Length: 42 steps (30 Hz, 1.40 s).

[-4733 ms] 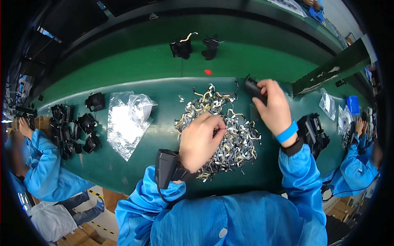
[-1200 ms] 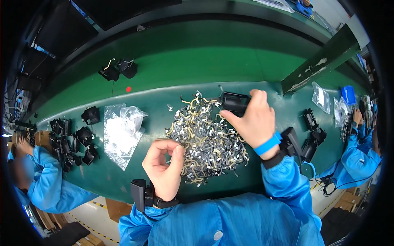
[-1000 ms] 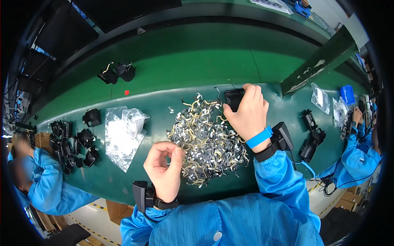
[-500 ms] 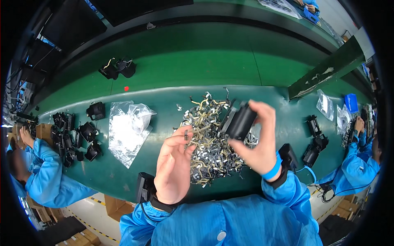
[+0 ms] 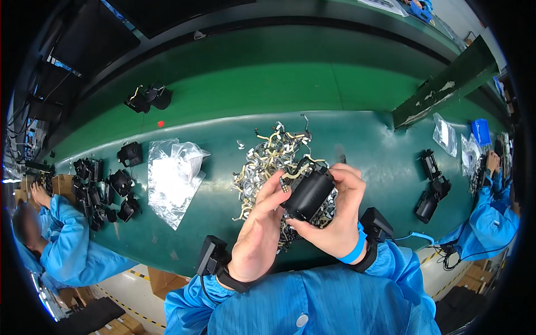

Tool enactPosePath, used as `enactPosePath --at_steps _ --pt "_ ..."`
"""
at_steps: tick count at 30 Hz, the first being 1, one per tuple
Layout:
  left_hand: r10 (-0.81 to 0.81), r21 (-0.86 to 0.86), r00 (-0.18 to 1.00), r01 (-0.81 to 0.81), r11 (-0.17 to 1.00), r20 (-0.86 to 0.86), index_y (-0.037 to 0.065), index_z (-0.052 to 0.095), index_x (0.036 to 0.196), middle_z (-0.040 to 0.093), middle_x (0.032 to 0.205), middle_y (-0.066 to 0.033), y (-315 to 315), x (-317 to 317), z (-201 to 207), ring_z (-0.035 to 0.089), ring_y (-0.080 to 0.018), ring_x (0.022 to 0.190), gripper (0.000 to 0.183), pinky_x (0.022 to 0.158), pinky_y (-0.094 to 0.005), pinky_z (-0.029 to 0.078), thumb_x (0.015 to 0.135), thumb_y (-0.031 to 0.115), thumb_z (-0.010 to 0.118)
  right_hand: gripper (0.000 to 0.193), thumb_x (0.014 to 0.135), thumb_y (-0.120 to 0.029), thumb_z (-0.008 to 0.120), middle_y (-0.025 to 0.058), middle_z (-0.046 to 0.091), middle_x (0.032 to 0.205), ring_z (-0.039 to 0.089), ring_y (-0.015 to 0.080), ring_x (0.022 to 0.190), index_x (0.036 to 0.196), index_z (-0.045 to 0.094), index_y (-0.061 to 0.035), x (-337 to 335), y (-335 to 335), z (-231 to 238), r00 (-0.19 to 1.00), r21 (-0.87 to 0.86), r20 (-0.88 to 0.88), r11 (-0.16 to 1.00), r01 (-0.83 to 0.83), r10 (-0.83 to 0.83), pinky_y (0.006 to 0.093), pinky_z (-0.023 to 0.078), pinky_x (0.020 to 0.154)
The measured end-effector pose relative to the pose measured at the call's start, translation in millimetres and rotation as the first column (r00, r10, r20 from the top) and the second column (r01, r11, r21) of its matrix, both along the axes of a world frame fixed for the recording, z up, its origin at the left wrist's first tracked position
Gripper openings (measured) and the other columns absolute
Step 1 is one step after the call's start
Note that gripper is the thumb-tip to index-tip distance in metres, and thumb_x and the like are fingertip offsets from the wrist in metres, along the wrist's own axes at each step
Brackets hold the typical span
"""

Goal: Manually assembling small internal components into a black plastic housing at a factory workstation.

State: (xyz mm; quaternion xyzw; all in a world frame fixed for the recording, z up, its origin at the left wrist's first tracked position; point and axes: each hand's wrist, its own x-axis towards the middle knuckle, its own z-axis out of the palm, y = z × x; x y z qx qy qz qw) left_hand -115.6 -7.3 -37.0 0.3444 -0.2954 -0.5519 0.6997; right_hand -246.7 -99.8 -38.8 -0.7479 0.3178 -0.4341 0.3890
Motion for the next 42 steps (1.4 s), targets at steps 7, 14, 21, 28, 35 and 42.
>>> enactPosePath --at_steps 7,14,21,28,35,42 --pt "-0.023 0.039 0.999 0.021 0.999 0.047 0.012 0.048 0.142 0.022 0.159 -0.0102 -1 -2 4 0.015 -0.0287 0.147 0.059 0.117 -0.0484 0.01 0.097 0.049 0.044 0.09 0.055 -0.01 0.09 0.0185 0.042 0.123 0.049 0.0296 0.109 0.125 0.034 -0.005 -2 -1 0 1.0 0.012 0.0 1.0 0.02 -0.02 0.0379 0.044 0.085" --pt "-0.023 0.056 0.993 0.017 0.998 0.113 0.009 0.05 0.14 0.02 0.159 -0.0125 0 0 5 0.014 -0.0284 0.147 0.061 0.116 -0.0476 0.011 0.096 0.051 0.046 0.091 0.056 -0.008 0.087 0.0196 0.041 0.125 0.047 0.0314 0.112 0.129 0.034 -0.004 -2 -5 1 1.0 -0.033 -0.018 0.999 0.004 -0.005 0.0396 0.044 0.088" --pt "0.009 0.056 0.983 -0.019 0.998 0.181 0.004 0.055 0.132 0.021 0.157 -0.017 1 5 6 0.017 -0.0286 0.146 0.06 0.116 -0.0458 0.012 0.096 0.051 0.044 0.086 0.059 -0.002 0.081 0.0197 0.038 0.128 0.046 0.0322 0.115 0.132 0.034 -0.0048 -5 -11 2 0.993 0.035 -0.049 0.994 -0.104 0.106 0.0397 0.044 0.092" --pt "0.007 0.025 0.986 -0.011 1.0 0.165 -0.002 0.059 0.128 0.024 0.155 -0.0206 2 7 8 0.015 -0.0325 0.146 0.061 0.117 -0.0481 0.006 0.096 0.047 0.045 0.088 0.062 -0.004 0.082 0.018 0.036 0.13 0.047 0.0289 0.115 0.133 0.031 -0.0054 -5 -10 -4 0.985 0.215 0.091 0.963 -0.16 0.144 0.0387 0.044 0.092" --pt "-0.025 0.013 0.996 0.024 1.0 0.087 -0.004 0.055 0.133 0.017 0.158 -0.0225 1 7 9 0.014 -0.0338 0.147 0.066 0.117 -0.0487 0.003 0.094 0.049 0.046 0.088 0.061 -0.003 0.083 0.0174 0.036 0.129 0.047 0.0283 0.114 0.132 0.031 -0.0061 -5 -11 -5 0.99 0.18 0.048 0.974 -0.137 0.13 0.0385 0.044 0.091" --pt "-0.023 0.064 1.0 0.023 0.998 0.005 -0.001 0.047 0.14 0.022 0.159 -0.0146 2 8 16 0.015 -0.0241 0.148 0.072 0.117 -0.0421 0.01 0.091 0.052 0.049 0.088 0.06 -0.004 0.084 0.0191 0.036 0.127 0.045 0.0313 0.115 0.132 0.033 -0.0067 -6 -11 -4 0.993 0.093 -0.013 0.989 -0.112 0.113 0.0396 0.045 0.089"
